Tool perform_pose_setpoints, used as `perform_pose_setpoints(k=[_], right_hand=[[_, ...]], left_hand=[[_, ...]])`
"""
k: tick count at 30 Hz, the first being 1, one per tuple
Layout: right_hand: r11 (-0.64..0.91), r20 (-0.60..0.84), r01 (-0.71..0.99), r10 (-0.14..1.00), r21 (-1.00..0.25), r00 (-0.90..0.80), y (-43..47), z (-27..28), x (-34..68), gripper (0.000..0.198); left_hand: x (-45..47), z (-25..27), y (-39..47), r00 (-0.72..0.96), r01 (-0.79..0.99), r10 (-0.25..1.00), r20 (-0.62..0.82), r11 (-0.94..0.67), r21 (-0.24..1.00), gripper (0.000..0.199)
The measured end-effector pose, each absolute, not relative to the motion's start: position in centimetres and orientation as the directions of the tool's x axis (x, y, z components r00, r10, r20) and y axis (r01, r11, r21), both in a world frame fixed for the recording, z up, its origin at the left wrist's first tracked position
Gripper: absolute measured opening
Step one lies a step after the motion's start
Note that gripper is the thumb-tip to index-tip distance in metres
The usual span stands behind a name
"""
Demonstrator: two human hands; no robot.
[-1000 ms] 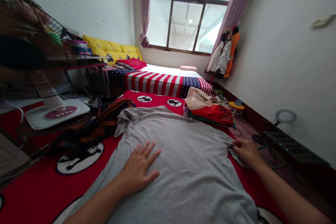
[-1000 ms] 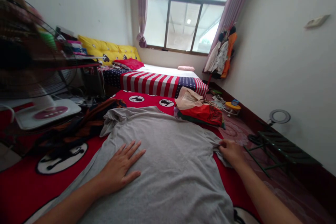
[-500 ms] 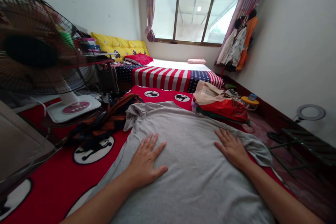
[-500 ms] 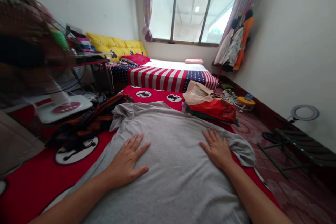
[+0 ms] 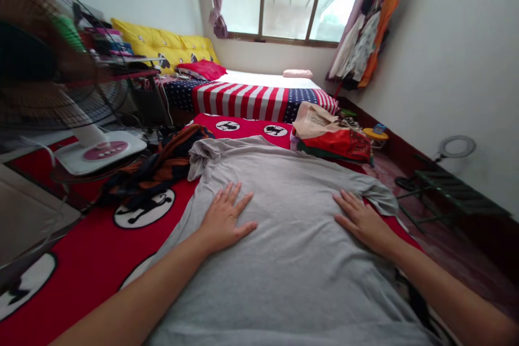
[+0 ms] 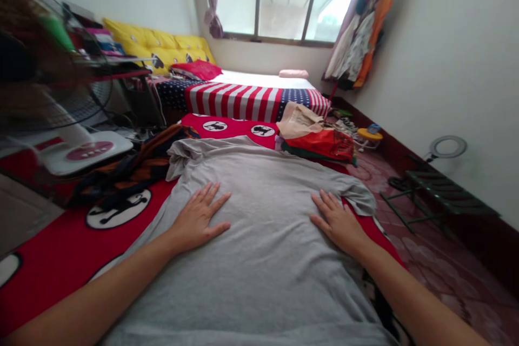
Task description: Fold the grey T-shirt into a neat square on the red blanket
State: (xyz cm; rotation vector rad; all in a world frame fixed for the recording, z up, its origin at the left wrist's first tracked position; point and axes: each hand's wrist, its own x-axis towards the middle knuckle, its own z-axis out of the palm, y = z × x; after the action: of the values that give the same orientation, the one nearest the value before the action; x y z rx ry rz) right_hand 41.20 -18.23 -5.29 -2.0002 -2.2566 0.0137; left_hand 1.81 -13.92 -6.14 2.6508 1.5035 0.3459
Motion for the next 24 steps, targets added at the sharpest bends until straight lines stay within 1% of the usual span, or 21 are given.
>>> perform_pose_setpoints(k=[2, 4, 6, 8, 9, 12, 14, 17, 20, 22, 24], right_hand=[[0.155, 0.075, 0.967, 0.987, -0.202, -0.143, -20.4, -3.6, 41.0, 0.044], [0.17, 0.026, 0.928, 0.985, -0.331, -0.171, -23.3, -1.6, 40.5, 0.028], [0.11, -0.061, 0.9, 0.987, -0.421, -0.149, -26.7, -0.1, 39.9, 0.02], [0.03, -0.157, 0.89, 0.981, -0.454, -0.114, -30.0, 0.6, 39.7, 0.014], [-0.004, -0.193, 0.887, 0.976, -0.461, -0.096, -31.4, 0.6, 39.8, 0.015], [-0.104, -0.239, 0.873, 0.971, -0.477, -0.015, -34.8, -0.2, 40.4, 0.033], [-0.181, -0.224, 0.854, 0.971, -0.487, 0.078, -36.3, -1.0, 40.8, 0.033], [-0.247, -0.203, 0.817, 0.966, -0.521, 0.162, -37.9, -1.5, 41.2, 0.02], [-0.193, -0.157, 0.807, 0.98, -0.558, 0.125, -39.2, -0.7, 41.7, 0.011], [-0.126, -0.074, 0.807, 0.992, -0.577, 0.102, -40.0, -0.2, 42.0, 0.012], [-0.09, 0.021, 0.823, 0.992, -0.561, 0.123, -41.2, -0.5, 42.3, 0.017]], left_hand=[[1.8, -6.3, -13.8, 0.499, 0.837, 0.849, 0.173, -0.524, 0.158, 0.074], [1.8, -6.5, -13.7, 0.505, 0.835, 0.842, 0.188, -0.532, 0.141, 0.073], [1.8, -6.7, -13.7, 0.508, 0.834, 0.838, 0.196, -0.536, 0.131, 0.072], [1.9, -6.8, -13.6, 0.507, 0.835, 0.838, 0.202, -0.536, 0.124, 0.072], [1.9, -6.8, -13.6, 0.506, 0.837, 0.838, 0.205, -0.535, 0.12, 0.072], [1.9, -6.9, -13.5, 0.504, 0.841, 0.838, 0.207, -0.531, 0.1, 0.072], [2.0, -6.9, -13.5, 0.505, 0.844, 0.838, 0.206, -0.53, 0.088, 0.072], [2.0, -6.8, -13.5, 0.505, 0.844, 0.837, 0.209, -0.53, 0.083, 0.072], [1.9, -6.9, -13.5, 0.503, 0.846, 0.838, 0.211, -0.528, 0.08, 0.071], [1.9, -6.9, -13.5, 0.505, 0.846, 0.838, 0.207, -0.528, 0.076, 0.072], [1.9, -6.9, -13.4, 0.507, 0.845, 0.838, 0.203, -0.53, 0.076, 0.072]])
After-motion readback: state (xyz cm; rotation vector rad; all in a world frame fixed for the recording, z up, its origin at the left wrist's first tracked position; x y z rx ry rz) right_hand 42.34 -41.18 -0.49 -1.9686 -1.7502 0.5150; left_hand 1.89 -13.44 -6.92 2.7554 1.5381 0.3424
